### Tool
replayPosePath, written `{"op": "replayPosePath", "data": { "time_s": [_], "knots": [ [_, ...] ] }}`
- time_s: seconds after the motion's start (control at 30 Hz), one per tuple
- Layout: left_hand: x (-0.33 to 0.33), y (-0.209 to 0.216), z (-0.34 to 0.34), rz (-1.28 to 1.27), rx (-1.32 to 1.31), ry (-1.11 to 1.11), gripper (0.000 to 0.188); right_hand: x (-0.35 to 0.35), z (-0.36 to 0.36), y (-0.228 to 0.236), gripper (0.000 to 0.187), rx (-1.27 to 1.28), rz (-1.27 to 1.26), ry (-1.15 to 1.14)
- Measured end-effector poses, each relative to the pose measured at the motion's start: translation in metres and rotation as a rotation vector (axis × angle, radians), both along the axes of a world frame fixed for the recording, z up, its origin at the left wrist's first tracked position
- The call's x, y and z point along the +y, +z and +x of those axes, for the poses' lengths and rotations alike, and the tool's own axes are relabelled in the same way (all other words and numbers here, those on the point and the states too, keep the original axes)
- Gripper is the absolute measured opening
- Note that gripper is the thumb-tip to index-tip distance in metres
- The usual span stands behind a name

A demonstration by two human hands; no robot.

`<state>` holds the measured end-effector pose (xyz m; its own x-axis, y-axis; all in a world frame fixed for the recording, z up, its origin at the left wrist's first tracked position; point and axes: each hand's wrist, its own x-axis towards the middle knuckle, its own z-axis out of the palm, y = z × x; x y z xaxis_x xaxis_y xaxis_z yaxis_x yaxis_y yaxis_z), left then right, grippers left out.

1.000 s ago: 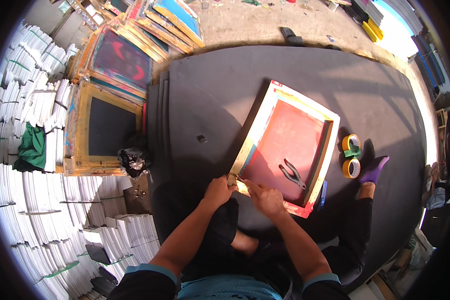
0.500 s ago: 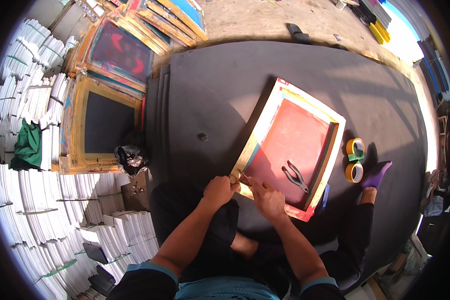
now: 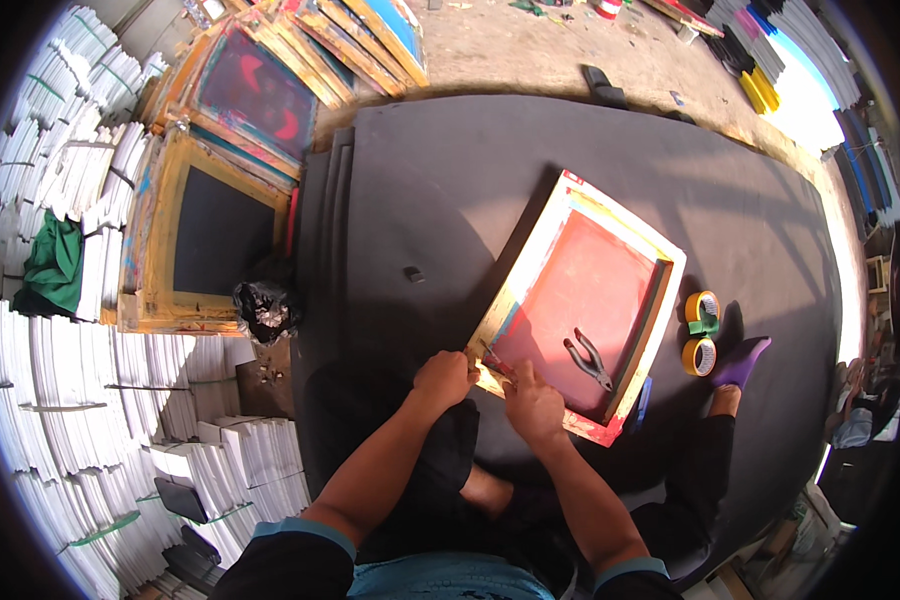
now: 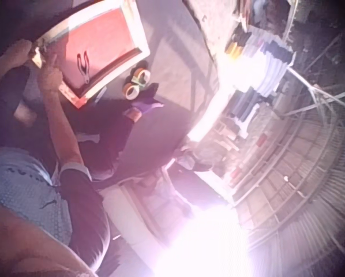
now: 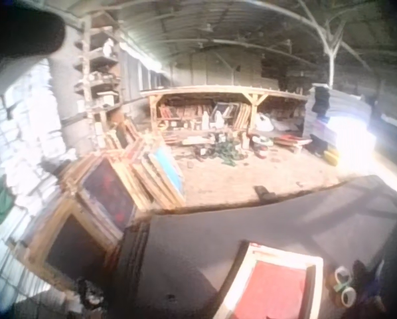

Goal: The person sits on the floor and cleans the inside of a wooden screen-printing frame using a cloth and a small tool. They wipe the red mesh surface and scrape along the edges, then use pliers to remove small debris from the frame.

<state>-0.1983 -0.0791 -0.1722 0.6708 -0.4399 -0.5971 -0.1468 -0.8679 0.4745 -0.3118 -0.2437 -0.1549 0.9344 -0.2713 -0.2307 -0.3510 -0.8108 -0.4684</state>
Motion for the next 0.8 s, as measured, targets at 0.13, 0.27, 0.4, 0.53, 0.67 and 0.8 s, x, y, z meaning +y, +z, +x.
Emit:
{"op": "replayPosePath", "data": {
  "time_s": [0.13, 0.27, 0.4, 0.53, 0.67, 0.8],
  "knots": [
    [-0.001, -0.001, 0.0, 0.011, -0.004, -0.011, 0.042, -0.009, -0.006, -0.012, 0.03, -0.006, 0.201, -0.14],
    [-0.001, -0.002, 0.0, 0.008, -0.009, -0.006, 0.041, -0.006, -0.005, -0.007, 0.034, 0.039, 0.244, -0.209],
    [-0.003, 0.001, 0.002, 0.004, 0.011, 0.002, 0.041, -0.004, -0.005, -0.016, 0.033, 0.091, 0.235, -0.208],
    [-0.004, 0.004, 0.003, 0.035, 0.026, 0.0, 0.031, 0.01, -0.002, -0.007, 0.029, -0.164, 0.294, -0.171],
    [-0.002, -0.004, 0.001, -0.002, -0.002, 0.018, 0.036, 0.011, -0.002, -0.008, 0.028, -0.227, 0.239, -0.086],
    [-0.002, -0.008, 0.0, -0.016, 0.003, 0.032, 0.04, 0.015, -0.001, -0.003, 0.031, -0.061, -0.038, -0.009]
  ]
}}
